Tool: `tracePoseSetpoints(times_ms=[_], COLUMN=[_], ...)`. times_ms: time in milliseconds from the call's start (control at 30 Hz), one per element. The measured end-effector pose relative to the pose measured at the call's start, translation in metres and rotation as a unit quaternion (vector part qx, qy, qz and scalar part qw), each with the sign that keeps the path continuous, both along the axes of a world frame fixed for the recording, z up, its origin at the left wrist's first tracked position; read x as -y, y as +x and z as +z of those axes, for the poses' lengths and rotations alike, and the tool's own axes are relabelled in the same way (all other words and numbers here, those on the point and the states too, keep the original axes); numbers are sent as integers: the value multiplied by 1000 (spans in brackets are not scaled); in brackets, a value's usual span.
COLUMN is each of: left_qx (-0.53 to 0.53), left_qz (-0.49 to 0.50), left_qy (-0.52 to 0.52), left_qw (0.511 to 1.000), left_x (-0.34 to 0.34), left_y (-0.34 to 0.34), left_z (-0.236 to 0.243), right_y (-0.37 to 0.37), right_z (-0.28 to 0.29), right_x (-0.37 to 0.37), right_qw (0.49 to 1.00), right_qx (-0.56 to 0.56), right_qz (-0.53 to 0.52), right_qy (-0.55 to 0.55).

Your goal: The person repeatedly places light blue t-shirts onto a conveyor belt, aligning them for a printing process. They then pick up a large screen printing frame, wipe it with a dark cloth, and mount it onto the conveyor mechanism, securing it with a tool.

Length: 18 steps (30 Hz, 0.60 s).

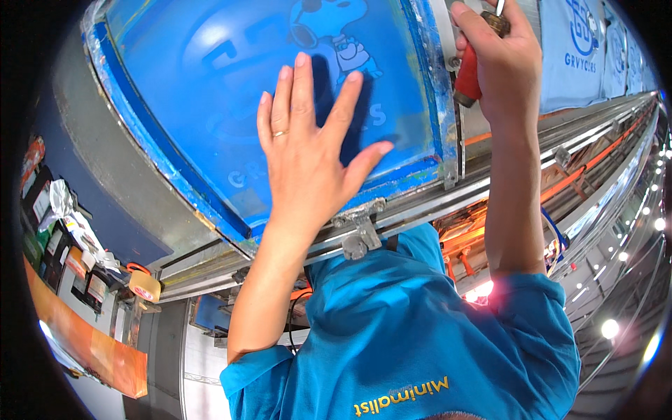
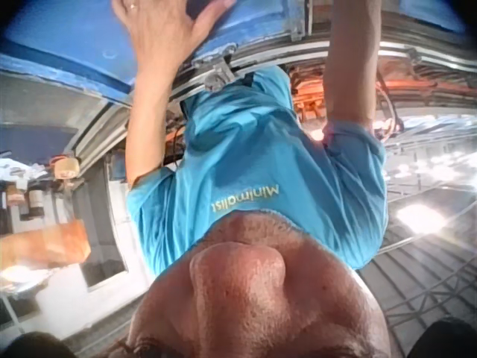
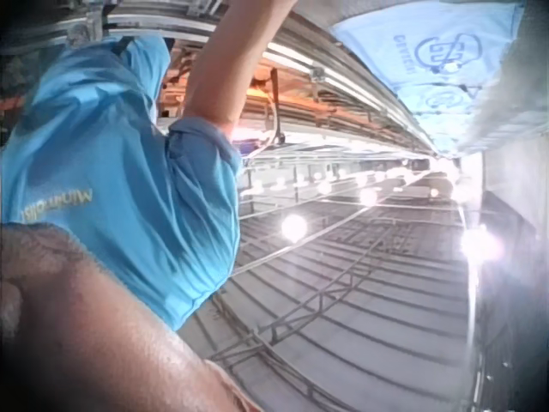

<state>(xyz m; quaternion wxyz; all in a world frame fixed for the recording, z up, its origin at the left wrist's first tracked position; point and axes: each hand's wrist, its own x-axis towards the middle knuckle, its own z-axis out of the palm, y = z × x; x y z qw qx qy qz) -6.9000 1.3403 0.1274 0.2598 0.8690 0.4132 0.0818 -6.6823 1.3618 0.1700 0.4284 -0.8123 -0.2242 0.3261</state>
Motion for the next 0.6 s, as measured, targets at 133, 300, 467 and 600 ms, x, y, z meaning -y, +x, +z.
tracePoseSetpoints(times_ms=[133, 300, 467, 600], left_qx=[-47, -92, -106, -114], left_qz=[8, 16, 16, 13], left_qy=[-13, -5, 5, 10], left_qw=[999, 996, 994, 993], left_x=[-1, 5, 6, 6], left_y=[16, 19, 20, 20], left_z=[-19, -27, -29, -33], right_y=[-5, -2, -2, 3], right_z=[-6, -19, -21, -11], right_x=[4, 9, 11, 6], right_qw=[999, 997, 995, 996], right_qx=[15, 23, 47, -32], right_qz=[-16, 10, 15, -8], right_qy=[27, 75, 87, 87])
